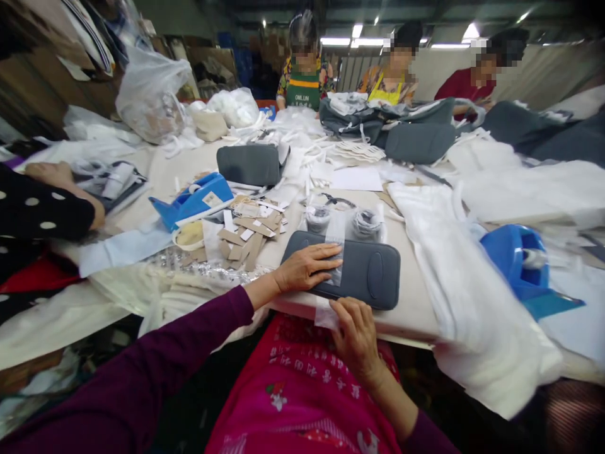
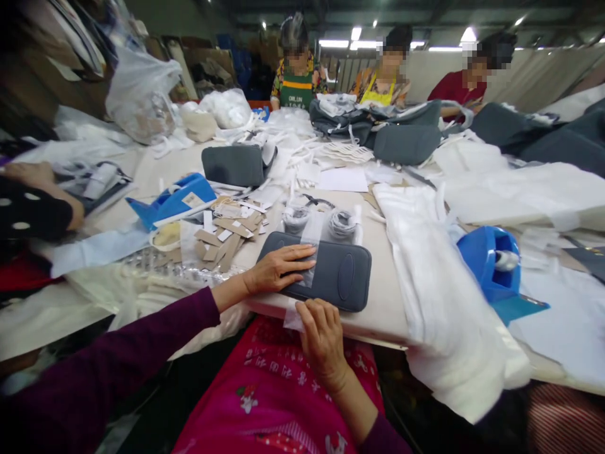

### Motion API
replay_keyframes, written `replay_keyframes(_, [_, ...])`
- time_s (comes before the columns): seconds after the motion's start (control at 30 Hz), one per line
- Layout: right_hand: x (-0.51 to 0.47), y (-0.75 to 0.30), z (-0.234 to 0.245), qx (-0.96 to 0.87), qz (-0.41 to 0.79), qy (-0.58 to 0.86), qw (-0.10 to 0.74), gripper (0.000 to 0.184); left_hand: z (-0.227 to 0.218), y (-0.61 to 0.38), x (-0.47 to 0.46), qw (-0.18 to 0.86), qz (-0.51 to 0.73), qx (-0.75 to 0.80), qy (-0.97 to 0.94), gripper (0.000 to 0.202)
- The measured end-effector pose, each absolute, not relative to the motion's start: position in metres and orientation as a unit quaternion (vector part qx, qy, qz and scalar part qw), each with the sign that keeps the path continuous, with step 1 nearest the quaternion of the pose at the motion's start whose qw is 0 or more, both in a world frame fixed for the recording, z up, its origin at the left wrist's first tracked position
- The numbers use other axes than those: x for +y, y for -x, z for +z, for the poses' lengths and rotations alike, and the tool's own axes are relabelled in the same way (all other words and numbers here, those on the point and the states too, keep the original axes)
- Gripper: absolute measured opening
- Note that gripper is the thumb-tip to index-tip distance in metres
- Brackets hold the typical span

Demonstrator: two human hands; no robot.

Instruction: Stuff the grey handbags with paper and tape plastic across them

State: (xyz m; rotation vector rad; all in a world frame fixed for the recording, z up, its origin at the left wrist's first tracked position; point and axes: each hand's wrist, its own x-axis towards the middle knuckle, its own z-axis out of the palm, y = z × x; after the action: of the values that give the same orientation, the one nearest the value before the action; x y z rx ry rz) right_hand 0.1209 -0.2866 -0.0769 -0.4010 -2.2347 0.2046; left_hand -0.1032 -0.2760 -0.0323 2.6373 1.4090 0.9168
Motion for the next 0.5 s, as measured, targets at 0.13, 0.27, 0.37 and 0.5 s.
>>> replay_keyframes(0.13, [-0.284,-0.121,-0.066,-0.907,0.061,0.144,0.392,0.021,-0.032,0.103,-0.277,0.016,0.301,0.449,-0.841,0.040])
replay_keyframes(0.27, [-0.291,-0.118,-0.054,-0.917,0.079,0.126,0.370,0.020,-0.032,0.103,-0.277,0.018,0.306,0.453,-0.837,0.040])
replay_keyframes(0.37, [-0.298,-0.116,-0.046,-0.922,0.072,0.127,0.358,0.020,-0.032,0.104,-0.277,0.015,0.308,0.454,-0.836,0.040])
replay_keyframes(0.5, [-0.290,-0.108,-0.027,-0.930,0.082,0.109,0.341,0.023,-0.033,0.104,-0.277,0.008,0.310,0.455,-0.835,0.041])
